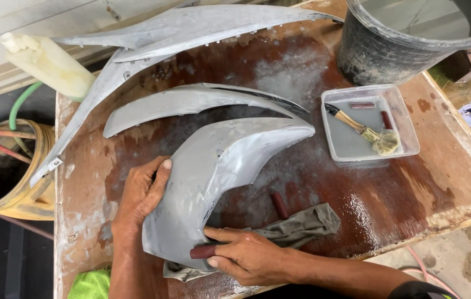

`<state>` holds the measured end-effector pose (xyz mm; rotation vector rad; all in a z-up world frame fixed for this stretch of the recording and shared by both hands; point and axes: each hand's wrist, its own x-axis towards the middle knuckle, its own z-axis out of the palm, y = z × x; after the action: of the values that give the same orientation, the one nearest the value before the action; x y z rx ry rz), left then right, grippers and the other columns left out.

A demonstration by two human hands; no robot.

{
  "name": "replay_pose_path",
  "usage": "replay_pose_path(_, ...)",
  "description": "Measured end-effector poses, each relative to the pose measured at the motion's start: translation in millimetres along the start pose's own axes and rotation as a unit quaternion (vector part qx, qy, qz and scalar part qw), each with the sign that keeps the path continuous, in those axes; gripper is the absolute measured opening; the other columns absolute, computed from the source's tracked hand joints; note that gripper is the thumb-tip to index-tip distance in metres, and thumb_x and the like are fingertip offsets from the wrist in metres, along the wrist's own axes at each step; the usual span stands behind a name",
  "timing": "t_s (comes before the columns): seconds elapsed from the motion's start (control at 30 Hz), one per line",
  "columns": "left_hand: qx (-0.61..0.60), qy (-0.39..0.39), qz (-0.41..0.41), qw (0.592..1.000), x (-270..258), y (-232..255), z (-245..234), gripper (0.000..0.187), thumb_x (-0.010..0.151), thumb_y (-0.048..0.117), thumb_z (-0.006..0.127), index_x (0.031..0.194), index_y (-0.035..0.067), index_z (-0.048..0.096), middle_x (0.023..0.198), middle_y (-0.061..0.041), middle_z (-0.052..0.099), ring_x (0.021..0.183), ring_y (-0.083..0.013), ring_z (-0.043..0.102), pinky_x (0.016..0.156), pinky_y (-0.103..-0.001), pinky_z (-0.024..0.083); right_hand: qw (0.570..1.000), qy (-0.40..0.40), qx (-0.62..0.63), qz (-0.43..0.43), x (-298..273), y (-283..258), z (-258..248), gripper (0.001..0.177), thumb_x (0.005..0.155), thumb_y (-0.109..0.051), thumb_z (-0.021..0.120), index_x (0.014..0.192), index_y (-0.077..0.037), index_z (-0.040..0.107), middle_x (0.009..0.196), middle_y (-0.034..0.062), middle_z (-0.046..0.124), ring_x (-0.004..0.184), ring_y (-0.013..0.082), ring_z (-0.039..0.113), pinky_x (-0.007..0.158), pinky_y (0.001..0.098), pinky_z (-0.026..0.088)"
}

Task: The person sands the surface of a grey plastic car part using a sanding block. They hold the part steady with one hand while moving the sanding block back and forth across the surface. The person repositions the part to sand different areas, including the edges and curved sections.

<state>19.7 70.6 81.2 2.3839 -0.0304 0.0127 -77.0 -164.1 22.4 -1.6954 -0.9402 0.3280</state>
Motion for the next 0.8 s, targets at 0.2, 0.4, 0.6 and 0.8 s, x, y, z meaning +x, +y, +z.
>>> replay_pose_path(0.2, -0.038, 0.009, -0.01, 0.999, 5.8, 20.6, 14.9, 0.052, 0.102, 0.044, 0.039, 0.124, 0.009, 0.07, 0.108, -0.012, 0.078, 0.093, -0.0229, 0.072, 0.083, -0.036, 0.055, 0.999, -0.019, -0.017, -0.027, -4.2, 0.9, -11.3, 0.025, 0.097, -0.013, 0.053, 0.108, 0.003, 0.068, 0.144, 0.0268, 0.057, 0.093, 0.0388, 0.066, 0.083, 0.046, 0.055)
replay_pose_path(0.4, -0.011, 0.061, 0.047, 0.997, 11.0, 36.4, 25.7, 0.033, 0.101, 0.03, 0.055, 0.112, 0.005, 0.073, 0.084, -0.009, 0.076, 0.065, -0.0182, 0.061, 0.063, -0.032, 0.051, 0.992, -0.04, -0.116, -0.007, -18.7, 9.5, -52.8, 0.033, 0.1, -0.015, 0.047, 0.068, -0.008, 0.051, 0.144, 0.0228, 0.061, 0.109, 0.0318, 0.073, 0.076, 0.0321, 0.065)
replay_pose_path(0.6, -0.017, 0.022, 0.11, 0.994, 10.2, 15.1, 24.3, 0.032, 0.107, 0.034, 0.049, 0.109, 0.017, 0.076, 0.074, -0.016, 0.073, 0.067, -0.0278, 0.069, 0.065, -0.044, 0.056, 0.944, 0.324, -0.055, 0.018, -42.2, 10.0, -116.9, 0.044, 0.101, -0.034, 0.048, 0.088, 0.0, 0.072, 0.13, 0.0232, 0.068, 0.039, 0.0057, 0.04, 0.026, 0.0198, 0.031)
replay_pose_path(0.8, -0.042, 0.01, 0.139, 0.989, 15.5, 16.7, 34.2, 0.028, 0.105, 0.032, 0.054, 0.102, 0.017, 0.077, 0.07, -0.014, 0.073, 0.065, -0.0244, 0.068, 0.063, -0.042, 0.056, 0.852, 0.47, -0.228, 0.018, -47.0, 27.7, -147.4, 0.027, 0.107, -0.014, 0.052, 0.095, 0.001, 0.071, 0.13, 0.0236, 0.066, 0.12, 0.044, 0.065, 0.1, 0.0511, 0.051)
